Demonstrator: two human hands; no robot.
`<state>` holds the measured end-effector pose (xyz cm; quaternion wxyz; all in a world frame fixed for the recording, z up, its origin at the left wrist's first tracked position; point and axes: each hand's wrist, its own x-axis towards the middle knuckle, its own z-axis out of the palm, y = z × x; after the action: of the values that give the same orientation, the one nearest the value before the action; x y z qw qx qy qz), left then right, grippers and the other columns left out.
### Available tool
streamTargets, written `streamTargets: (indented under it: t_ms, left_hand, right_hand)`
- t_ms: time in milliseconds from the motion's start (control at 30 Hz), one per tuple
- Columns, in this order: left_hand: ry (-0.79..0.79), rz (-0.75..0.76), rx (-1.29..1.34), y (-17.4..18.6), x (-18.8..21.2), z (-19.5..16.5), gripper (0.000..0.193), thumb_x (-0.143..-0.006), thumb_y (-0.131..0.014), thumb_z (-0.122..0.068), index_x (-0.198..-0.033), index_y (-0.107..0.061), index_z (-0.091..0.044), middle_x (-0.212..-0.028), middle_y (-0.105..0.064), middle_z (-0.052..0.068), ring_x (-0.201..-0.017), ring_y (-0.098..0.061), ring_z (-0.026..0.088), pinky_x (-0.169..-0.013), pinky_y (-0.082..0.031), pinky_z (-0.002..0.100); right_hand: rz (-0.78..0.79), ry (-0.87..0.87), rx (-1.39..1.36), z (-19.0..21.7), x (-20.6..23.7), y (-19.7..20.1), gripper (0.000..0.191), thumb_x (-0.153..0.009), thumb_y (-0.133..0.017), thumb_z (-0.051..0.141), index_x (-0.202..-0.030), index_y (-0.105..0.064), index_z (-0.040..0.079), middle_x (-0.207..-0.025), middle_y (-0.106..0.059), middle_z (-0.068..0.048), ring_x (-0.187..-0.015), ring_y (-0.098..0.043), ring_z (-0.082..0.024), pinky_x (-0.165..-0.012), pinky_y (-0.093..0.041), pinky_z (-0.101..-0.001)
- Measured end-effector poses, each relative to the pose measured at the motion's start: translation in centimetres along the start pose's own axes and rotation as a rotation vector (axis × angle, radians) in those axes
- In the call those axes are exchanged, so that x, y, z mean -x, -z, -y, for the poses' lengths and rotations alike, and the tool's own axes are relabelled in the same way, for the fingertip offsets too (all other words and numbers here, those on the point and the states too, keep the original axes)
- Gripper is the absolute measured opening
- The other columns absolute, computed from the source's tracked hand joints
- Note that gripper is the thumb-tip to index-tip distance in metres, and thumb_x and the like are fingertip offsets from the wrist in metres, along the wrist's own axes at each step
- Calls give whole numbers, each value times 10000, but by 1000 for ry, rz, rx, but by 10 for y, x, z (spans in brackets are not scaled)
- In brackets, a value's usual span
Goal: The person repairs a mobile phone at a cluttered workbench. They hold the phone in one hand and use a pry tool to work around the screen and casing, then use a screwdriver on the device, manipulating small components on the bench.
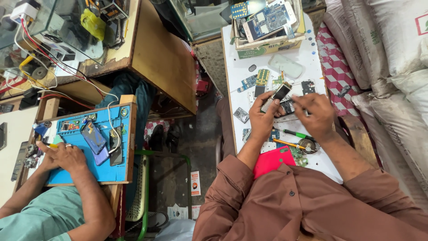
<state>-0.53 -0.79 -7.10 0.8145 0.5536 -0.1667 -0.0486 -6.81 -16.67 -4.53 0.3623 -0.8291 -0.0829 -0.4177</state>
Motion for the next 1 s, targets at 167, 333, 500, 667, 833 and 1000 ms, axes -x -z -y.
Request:
streamTargets:
  t_ms: [167,333,500,667,833,1000]
  left_hand:
    - [-7,14,-3,0,0,-1,274,-1038,-656,-89,-1286,-620,21,-854,-692,64,-747,-653,95,-666,-508,223]
    - [0,2,31,0,0,0,280,-1029,-648,-88,-1285,-608,17,-901,-694,58,-764,-658,94,-665,-508,223]
    - [-17,7,8,0,1,2,284,-1041,-650,-79,-1301,-605,24,-888,-689,68,-762,-652,96,-664,-501,222]
    - [2,-3,35,1,0,2,293,-1041,-636,-110,-1306,-592,9,-903,-688,59,-773,-660,94,-664,-504,223]
    - [-21,20,-12,1,1,1,273,-1069,-618,-135,-1302,-578,1,-911,-683,57,-797,-653,92,-677,-509,224]
    - [-40,32,39,0,0,0,268,-1082,-602,-135,-1313,-573,-3,-949,-677,59,-831,-649,96,-689,-506,222]
  right_hand:
    - [-9,-83,-88,2,-1,2,318,-922,-786,-23,-1228,-757,61,-986,-685,-100,-895,-653,-198,-791,-539,-320]
    - [51,-9,-32,5,-1,3,313,-879,-792,-10,-1186,-765,44,-958,-689,-109,-865,-647,-227,-755,-537,-324]
    - [-28,-128,-126,6,-2,3,292,-953,-760,-18,-1239,-743,38,-1010,-687,-111,-893,-667,-193,-781,-539,-307]
    - [57,56,51,7,-1,3,302,-848,-804,-6,-1145,-778,43,-937,-694,-117,-830,-631,-237,-738,-520,-335]
    - [-28,-138,-127,6,-1,2,299,-972,-760,-11,-1263,-741,51,-1035,-677,-96,-918,-668,-188,-801,-542,-297]
    - [26,-15,-7,6,1,2,308,-894,-794,-2,-1192,-766,69,-983,-680,-88,-891,-638,-221,-791,-528,-325]
